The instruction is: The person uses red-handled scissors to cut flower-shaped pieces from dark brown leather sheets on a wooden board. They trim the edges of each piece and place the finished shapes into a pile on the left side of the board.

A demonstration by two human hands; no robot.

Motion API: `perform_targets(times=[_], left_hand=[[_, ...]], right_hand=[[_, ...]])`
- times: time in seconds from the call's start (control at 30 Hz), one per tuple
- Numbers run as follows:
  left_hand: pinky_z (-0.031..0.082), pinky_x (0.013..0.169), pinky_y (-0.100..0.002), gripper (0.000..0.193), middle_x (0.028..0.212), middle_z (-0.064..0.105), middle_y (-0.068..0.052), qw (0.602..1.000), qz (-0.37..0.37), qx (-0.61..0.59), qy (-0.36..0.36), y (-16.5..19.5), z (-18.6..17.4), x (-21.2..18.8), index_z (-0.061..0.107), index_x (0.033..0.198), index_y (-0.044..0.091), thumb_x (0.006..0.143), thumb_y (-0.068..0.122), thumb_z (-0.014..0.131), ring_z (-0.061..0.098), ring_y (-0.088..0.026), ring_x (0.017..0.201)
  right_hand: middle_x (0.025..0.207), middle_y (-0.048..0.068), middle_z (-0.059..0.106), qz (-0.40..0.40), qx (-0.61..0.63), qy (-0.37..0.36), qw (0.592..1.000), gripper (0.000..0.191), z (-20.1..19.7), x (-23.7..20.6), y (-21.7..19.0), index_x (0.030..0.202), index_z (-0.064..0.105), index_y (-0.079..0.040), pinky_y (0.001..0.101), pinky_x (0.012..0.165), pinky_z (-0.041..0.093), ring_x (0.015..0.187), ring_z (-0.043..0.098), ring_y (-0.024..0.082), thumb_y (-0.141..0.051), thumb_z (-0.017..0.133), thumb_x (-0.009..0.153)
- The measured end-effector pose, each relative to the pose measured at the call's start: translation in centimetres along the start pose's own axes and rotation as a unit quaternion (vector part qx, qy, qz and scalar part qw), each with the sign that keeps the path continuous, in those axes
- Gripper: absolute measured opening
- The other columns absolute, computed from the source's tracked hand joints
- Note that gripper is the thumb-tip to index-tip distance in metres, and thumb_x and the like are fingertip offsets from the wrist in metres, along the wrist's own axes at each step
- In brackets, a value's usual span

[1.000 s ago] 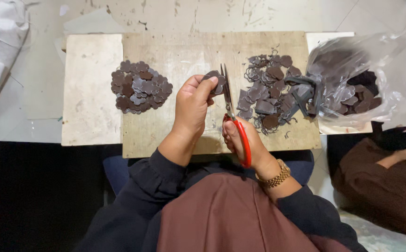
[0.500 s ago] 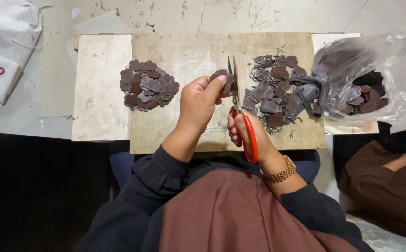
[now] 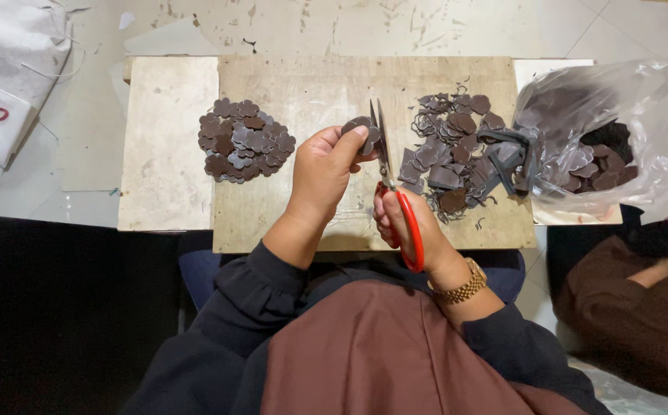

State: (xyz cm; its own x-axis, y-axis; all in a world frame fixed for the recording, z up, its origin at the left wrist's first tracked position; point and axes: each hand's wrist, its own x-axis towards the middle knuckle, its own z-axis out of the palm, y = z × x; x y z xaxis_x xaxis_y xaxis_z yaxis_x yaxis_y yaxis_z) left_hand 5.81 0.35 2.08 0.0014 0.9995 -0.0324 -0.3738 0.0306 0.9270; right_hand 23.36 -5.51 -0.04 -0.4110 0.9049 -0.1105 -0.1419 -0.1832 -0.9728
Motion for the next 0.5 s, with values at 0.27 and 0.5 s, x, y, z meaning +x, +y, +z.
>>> perform_targets(times=[0.27,0.5], left_hand=[[0.048,0.064,-0.023,0.019,0.086,0.071,0.000,0.998,0.005,-0.063,-0.009,-0.37,-0.48,0.77,0.069,0.100,0.004,0.094,0.021,0.073,0.065,-0.008,0.074],[0.046,0.063,-0.024,0.023,0.085,0.071,-0.001,0.996,-0.068,-0.048,-0.006,0.34,-0.45,0.59,0.072,0.098,0.001,0.092,0.023,0.074,0.064,-0.009,0.075]], right_hand=[[0.072,-0.004,0.047,0.027,-0.023,0.029,0.999,0.042,0.04,0.23,0.44,0.087,0.052,-0.010,0.0211,0.047,0.034,0.055,0.040,0.005,-0.049,0.052,0.103],[0.076,-0.004,0.045,0.008,0.014,-0.010,1.000,0.043,0.08,0.57,0.33,0.095,0.052,-0.010,0.0208,0.050,0.033,0.061,0.041,0.006,-0.052,0.048,0.105]])
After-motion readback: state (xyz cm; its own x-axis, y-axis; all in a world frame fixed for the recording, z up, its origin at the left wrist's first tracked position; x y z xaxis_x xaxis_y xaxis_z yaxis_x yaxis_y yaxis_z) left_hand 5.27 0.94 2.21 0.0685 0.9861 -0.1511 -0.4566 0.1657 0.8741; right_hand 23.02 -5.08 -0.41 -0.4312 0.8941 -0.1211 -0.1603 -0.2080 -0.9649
